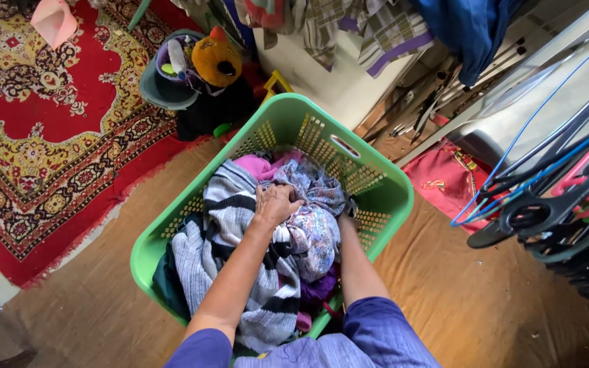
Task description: Sorting through a laundry basket and putting a black shirt onto a hanger.
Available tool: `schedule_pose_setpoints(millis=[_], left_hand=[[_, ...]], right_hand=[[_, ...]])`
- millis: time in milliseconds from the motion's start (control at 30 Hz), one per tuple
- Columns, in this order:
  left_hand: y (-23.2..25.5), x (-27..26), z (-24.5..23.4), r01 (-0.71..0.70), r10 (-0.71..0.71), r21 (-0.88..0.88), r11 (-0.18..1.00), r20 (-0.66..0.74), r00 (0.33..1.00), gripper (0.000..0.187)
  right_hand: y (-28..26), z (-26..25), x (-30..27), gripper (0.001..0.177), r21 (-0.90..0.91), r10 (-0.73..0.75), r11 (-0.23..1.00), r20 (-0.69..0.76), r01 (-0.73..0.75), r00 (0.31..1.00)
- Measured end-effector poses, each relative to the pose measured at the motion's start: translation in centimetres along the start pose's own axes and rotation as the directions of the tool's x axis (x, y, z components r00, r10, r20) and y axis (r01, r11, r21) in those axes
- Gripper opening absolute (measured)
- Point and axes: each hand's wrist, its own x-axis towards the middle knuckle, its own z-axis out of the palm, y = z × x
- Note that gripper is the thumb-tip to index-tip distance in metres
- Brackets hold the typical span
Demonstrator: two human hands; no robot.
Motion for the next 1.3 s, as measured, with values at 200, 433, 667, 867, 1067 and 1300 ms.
schedule_pose_setpoints(millis=[200,433,667,867,1067,1300], left_hand=[[-0.4,-0.8,0.0,-0.007,0.004,-0.04,0.999,-0.071,0.997,0.032],[-0.9,-2.1,-0.8,-0.019,0.012,-0.049,0.999,-0.144,0.989,0.034],[-3.7,-4.1,-4.7,-0.082,0.044,-0.136,0.987,-0.263,0.964,0.033],[-8.8,-7.5,-9.8,-0.176,-0.045,-0.541,0.823,-0.371,0.928,0.025],[-11.7,-10.4,-8.7,-0.124,-0.175,-0.669,0.733,-0.362,0.916,0.021],[-12.8,-11.0,-7.5,-0.499,-0.028,-0.492,0.713,-0.731,0.681,0.059]], right_hand=[[-3.7,-2.3,-3.1,0.047,0.025,-0.057,0.998,0.082,0.055,0.995],[-6.8,-5.4,-6.1,0.041,0.053,-0.142,0.989,0.177,0.135,0.974],[-9.7,-7.9,-7.3,0.031,0.133,-0.276,0.959,0.23,0.251,0.933],[-25.4,-13.7,-19.7,0.032,0.437,-0.54,0.769,0.055,0.466,0.84],[-32.2,-15.9,-28.8,0.017,0.476,-0.672,0.622,-0.082,0.621,0.736],[-31.2,-12.1,-33.5,0.013,0.245,-0.949,0.315,0.058,0.917,0.311]])
